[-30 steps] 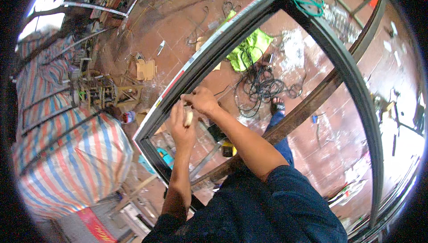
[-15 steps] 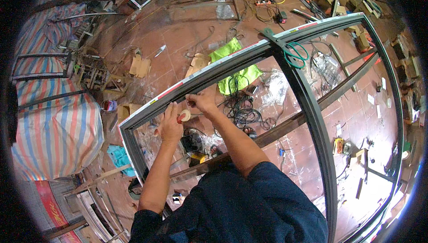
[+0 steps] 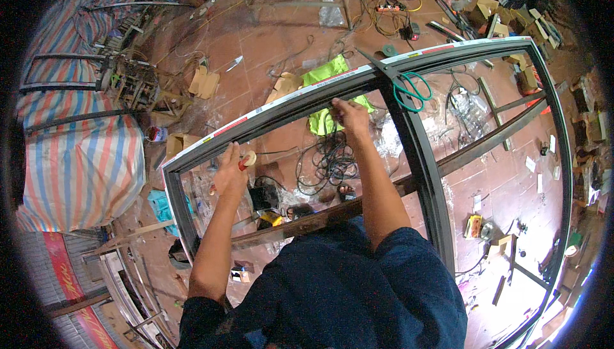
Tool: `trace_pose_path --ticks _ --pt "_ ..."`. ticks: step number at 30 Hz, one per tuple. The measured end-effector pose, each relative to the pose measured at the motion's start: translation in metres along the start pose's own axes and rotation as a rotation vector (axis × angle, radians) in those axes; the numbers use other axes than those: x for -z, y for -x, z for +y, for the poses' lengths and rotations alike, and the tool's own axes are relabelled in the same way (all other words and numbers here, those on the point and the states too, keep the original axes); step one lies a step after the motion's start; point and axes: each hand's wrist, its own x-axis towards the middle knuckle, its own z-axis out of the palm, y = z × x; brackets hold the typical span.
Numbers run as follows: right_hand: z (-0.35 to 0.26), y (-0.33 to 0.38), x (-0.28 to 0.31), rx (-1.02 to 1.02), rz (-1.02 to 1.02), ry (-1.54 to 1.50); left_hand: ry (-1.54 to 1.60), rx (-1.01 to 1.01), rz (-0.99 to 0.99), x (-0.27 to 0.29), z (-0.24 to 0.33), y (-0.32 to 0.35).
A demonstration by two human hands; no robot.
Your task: The person installs a rubber seal into a window frame. They use a red-handled roller tool to press the seal into the frame groove and then use green-handled scissors to trim excess seal material.
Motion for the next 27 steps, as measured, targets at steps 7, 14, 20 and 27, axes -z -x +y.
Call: trace_pose_path --ticks 7,14,20,27 --pt "0.002 -0.039 0.023 0.156 0.302 -0.223 0.016 0.008 0.066 -0.001 -0.001 0.005" --pt "0.006 -0.058 0.031 0.207 0.413 -0.291 0.068 0.022 0.125 -0.006 0.002 0.007" --pt "0.029 -0.021 -0.01 0.274 0.241 -0.1 0.233 0.107 0.189 -0.015 0.003 0.012" --pt "0.091 0.052 -0.115 0.112 -0.04 0.084 0.39 0.132 0.212 -0.033 -0.003 0.013"
